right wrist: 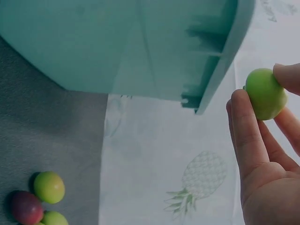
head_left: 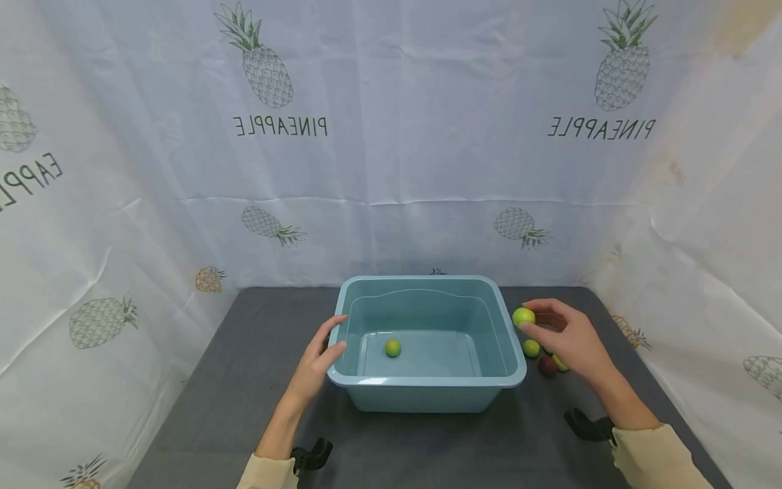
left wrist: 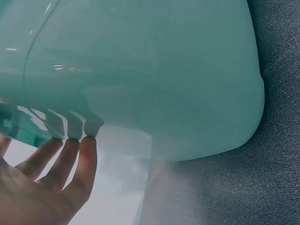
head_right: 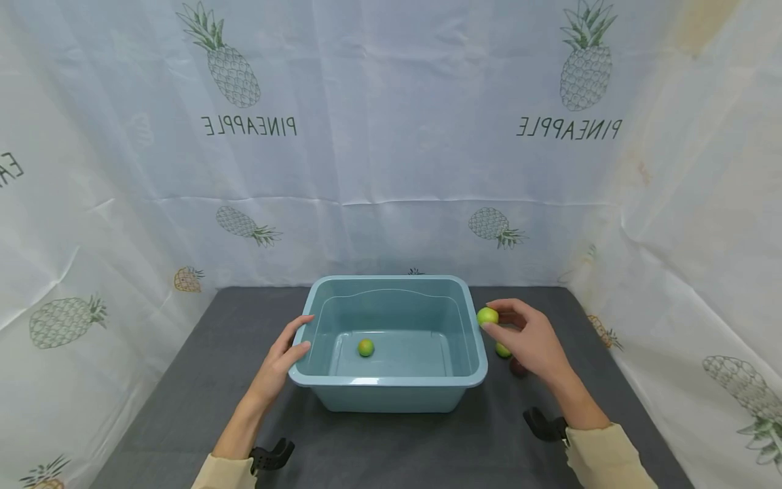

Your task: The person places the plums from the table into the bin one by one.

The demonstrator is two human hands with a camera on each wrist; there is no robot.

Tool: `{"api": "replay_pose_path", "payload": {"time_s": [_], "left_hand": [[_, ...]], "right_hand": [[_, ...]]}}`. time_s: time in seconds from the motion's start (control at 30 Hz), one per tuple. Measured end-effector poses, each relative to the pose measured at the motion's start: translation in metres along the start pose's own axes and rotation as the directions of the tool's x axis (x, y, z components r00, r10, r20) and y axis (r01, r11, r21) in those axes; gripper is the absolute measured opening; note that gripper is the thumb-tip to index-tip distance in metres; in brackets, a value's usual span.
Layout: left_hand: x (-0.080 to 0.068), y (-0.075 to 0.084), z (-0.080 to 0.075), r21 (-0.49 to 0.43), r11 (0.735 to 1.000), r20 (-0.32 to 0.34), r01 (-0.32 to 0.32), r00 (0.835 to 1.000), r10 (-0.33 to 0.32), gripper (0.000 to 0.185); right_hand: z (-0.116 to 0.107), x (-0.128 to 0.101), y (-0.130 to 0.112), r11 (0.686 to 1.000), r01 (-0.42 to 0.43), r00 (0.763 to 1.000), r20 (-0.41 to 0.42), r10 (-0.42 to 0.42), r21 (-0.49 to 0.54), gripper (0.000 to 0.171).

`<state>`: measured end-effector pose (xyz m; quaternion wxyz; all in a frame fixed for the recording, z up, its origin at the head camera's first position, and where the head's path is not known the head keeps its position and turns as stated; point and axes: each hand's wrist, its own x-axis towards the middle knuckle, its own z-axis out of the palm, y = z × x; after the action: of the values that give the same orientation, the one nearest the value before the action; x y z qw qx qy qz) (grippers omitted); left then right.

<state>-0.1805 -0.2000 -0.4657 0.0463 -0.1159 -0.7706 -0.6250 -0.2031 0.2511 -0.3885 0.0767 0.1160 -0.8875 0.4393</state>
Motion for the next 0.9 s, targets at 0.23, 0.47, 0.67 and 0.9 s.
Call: {"api": "replay_pose_path", "payload": {"time_s": [0.23,0.47,0.67,0.9], "left_hand": [[0.000,-0.001,-0.001,-0.004,1.000,-0.002,0.003,1.000,-0.003,0.049],[0.000,0.000,-0.001,-0.006,1.000,0.000,0.008,1.000,-0.008,0.049],[-0.001,0.001,-0.001,-0.002,1.000,-0.001,0.003,1.000,-0.003,0.049],[0.000,0.001,-0.001,-0.009,1.000,0.002,-0.007,1.000,0.007,0.049]], "right_hand": [[-0.001,0.007,-0.017,0.998,0.034,0.999,0.041,-0.036,0.046,0.044],[0.002,0.014,-0.034,0.995,0.075,0.992,0.096,-0.081,0.063,0.041],[0.006,0.022,-0.046,0.990,0.099,0.984,0.140,-0.113,0.100,0.039],[0.010,0.032,-0.059,0.985,0.078,0.977,0.185,-0.106,0.156,0.037]]}}
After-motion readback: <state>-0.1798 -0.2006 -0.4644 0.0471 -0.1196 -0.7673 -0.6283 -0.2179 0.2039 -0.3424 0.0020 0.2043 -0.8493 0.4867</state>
